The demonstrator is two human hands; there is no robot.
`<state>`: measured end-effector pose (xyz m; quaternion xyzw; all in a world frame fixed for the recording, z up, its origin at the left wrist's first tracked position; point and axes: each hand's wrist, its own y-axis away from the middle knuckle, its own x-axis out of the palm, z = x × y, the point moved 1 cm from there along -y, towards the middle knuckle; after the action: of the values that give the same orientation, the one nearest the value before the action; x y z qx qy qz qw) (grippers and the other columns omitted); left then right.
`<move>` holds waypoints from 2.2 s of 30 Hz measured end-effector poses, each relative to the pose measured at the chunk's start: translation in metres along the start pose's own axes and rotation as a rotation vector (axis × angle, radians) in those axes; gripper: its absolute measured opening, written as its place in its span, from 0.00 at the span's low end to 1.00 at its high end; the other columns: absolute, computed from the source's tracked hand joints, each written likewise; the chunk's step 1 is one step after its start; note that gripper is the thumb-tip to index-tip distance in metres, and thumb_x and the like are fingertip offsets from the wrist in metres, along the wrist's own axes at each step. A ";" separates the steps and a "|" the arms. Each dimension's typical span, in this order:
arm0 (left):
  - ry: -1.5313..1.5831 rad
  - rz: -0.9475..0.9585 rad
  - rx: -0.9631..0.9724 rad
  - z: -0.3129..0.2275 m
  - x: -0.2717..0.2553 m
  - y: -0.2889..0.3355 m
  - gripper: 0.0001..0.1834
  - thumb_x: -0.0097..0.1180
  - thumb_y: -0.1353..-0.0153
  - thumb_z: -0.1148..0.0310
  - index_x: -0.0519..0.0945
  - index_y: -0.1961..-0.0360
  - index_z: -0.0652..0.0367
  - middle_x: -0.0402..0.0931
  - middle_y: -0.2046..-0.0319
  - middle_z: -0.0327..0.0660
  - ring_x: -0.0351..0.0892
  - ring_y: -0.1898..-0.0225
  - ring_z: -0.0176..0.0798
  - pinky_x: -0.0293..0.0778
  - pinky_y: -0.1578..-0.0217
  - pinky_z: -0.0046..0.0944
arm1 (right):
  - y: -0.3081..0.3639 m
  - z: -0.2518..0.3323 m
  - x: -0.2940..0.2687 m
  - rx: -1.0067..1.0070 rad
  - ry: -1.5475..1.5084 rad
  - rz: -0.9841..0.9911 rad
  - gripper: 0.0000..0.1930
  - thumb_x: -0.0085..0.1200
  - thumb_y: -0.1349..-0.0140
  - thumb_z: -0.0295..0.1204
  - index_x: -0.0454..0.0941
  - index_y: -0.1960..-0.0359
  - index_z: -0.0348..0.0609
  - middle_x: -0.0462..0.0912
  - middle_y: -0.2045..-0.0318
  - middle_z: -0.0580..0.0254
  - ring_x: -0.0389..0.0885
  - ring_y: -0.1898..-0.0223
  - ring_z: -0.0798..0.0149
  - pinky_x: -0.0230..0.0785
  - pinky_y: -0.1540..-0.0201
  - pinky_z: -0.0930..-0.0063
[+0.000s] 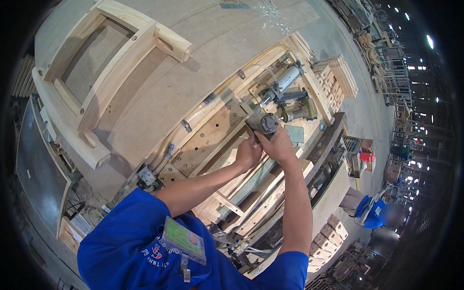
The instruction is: The person assembles wooden frames by placing pieces into a jig, aligning them, and securing them with a nail gun. The person repeatedly picks up frames, positions them, and fastens joints before moving completed units aside.
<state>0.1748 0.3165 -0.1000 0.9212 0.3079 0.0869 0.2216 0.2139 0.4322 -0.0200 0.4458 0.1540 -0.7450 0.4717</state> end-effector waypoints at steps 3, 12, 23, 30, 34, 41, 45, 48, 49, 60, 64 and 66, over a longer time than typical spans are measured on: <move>-0.049 -0.006 -0.041 0.001 0.003 -0.003 0.19 0.58 0.31 0.59 0.85 0.52 0.66 0.87 0.59 0.63 0.87 0.54 0.68 0.80 0.54 0.59 | 0.004 0.004 -0.001 0.106 -0.067 0.027 0.21 0.70 0.37 0.32 0.83 0.46 0.33 0.89 0.55 0.37 0.86 0.50 0.33 0.74 0.35 0.55; 0.010 0.108 0.112 0.039 -0.024 0.071 0.17 0.48 0.23 0.64 0.84 0.54 0.68 0.88 0.68 0.50 0.88 0.68 0.43 0.83 0.62 0.48 | 0.079 0.067 0.011 0.137 -0.096 0.029 0.25 0.73 0.37 0.31 0.77 0.44 0.34 0.91 0.59 0.46 0.92 0.57 0.50 0.80 0.53 0.59; 0.244 0.370 -0.352 0.091 -0.111 0.169 0.17 0.43 0.24 0.72 0.80 0.47 0.74 0.86 0.55 0.52 0.91 0.63 0.41 0.88 0.68 0.40 | 0.130 0.138 0.082 0.050 -0.188 0.311 0.23 0.73 0.36 0.30 0.75 0.45 0.36 0.90 0.63 0.45 0.91 0.61 0.51 0.80 0.55 0.61; 0.255 0.315 -0.275 0.096 -0.107 0.167 0.16 0.49 0.27 0.68 0.85 0.59 0.71 0.88 0.69 0.49 0.90 0.71 0.42 0.85 0.71 0.42 | 0.127 0.143 0.085 0.107 -0.153 0.375 0.23 0.72 0.36 0.29 0.75 0.45 0.36 0.90 0.63 0.45 0.92 0.59 0.52 0.81 0.56 0.61; 0.182 0.395 -0.293 0.092 -0.115 0.164 0.14 0.49 0.26 0.72 0.84 0.51 0.71 0.88 0.63 0.48 0.90 0.66 0.40 0.88 0.69 0.41 | 0.129 0.144 0.089 -0.003 -0.170 0.319 0.21 0.71 0.34 0.30 0.74 0.47 0.37 0.90 0.64 0.47 0.92 0.61 0.52 0.81 0.57 0.62; 0.143 0.337 -0.331 0.093 -0.114 0.167 0.11 0.55 0.31 0.74 0.86 0.57 0.71 0.87 0.67 0.46 0.87 0.70 0.39 0.87 0.69 0.40 | 0.125 0.161 0.085 0.208 -0.192 0.386 0.19 0.70 0.34 0.30 0.74 0.49 0.38 0.89 0.66 0.47 0.92 0.62 0.51 0.81 0.59 0.60; 0.151 0.395 -0.292 0.096 -0.117 0.165 0.12 0.55 0.31 0.73 0.86 0.57 0.71 0.87 0.67 0.46 0.88 0.68 0.39 0.86 0.69 0.39 | 0.131 0.162 0.087 0.200 -0.138 0.314 0.20 0.71 0.34 0.32 0.73 0.48 0.37 0.89 0.64 0.44 0.92 0.58 0.48 0.81 0.56 0.57; 0.111 0.422 -0.191 0.089 -0.121 0.170 0.12 0.57 0.30 0.69 0.86 0.56 0.69 0.88 0.67 0.47 0.89 0.65 0.43 0.84 0.65 0.42 | 0.147 0.169 0.080 0.214 -0.110 0.208 0.22 0.71 0.34 0.32 0.73 0.47 0.36 0.89 0.60 0.42 0.91 0.54 0.46 0.80 0.52 0.56; 0.073 0.427 -0.130 0.089 -0.122 0.177 0.12 0.57 0.30 0.68 0.86 0.55 0.67 0.88 0.67 0.49 0.90 0.64 0.47 0.84 0.63 0.43 | 0.157 0.173 0.076 0.245 -0.111 0.172 0.22 0.70 0.34 0.32 0.73 0.46 0.36 0.89 0.59 0.41 0.90 0.52 0.46 0.79 0.51 0.56; -0.398 -0.190 0.624 -0.045 -0.278 0.206 0.08 0.61 0.28 0.69 0.87 0.54 0.62 0.88 0.61 0.51 0.89 0.61 0.52 0.82 0.58 0.45 | 0.399 0.154 -0.012 0.751 -0.598 -0.724 0.12 0.60 0.26 0.28 0.78 0.47 0.35 0.81 0.75 0.67 0.77 0.79 0.75 0.69 0.76 0.78; -0.510 0.142 0.484 0.008 -0.266 0.211 0.10 0.60 0.28 0.67 0.87 0.55 0.62 0.89 0.64 0.51 0.90 0.61 0.52 0.81 0.59 0.45 | 0.470 0.073 -0.015 0.962 -0.095 -0.838 0.17 0.62 0.29 0.27 0.76 0.42 0.33 0.85 0.62 0.51 0.86 0.61 0.54 0.78 0.60 0.62; -0.581 0.220 0.511 0.012 -0.253 0.222 0.10 0.61 0.28 0.65 0.87 0.57 0.61 0.89 0.65 0.50 0.89 0.62 0.53 0.81 0.60 0.46 | 0.504 0.028 0.000 0.991 0.230 -0.868 0.22 0.63 0.31 0.26 0.74 0.37 0.34 0.83 0.52 0.45 0.85 0.50 0.44 0.78 0.50 0.54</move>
<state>0.0947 0.0013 -0.0145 0.9603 0.1435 -0.2336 0.0525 0.6230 0.1581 0.0913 0.5840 0.0086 -0.7975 -0.1510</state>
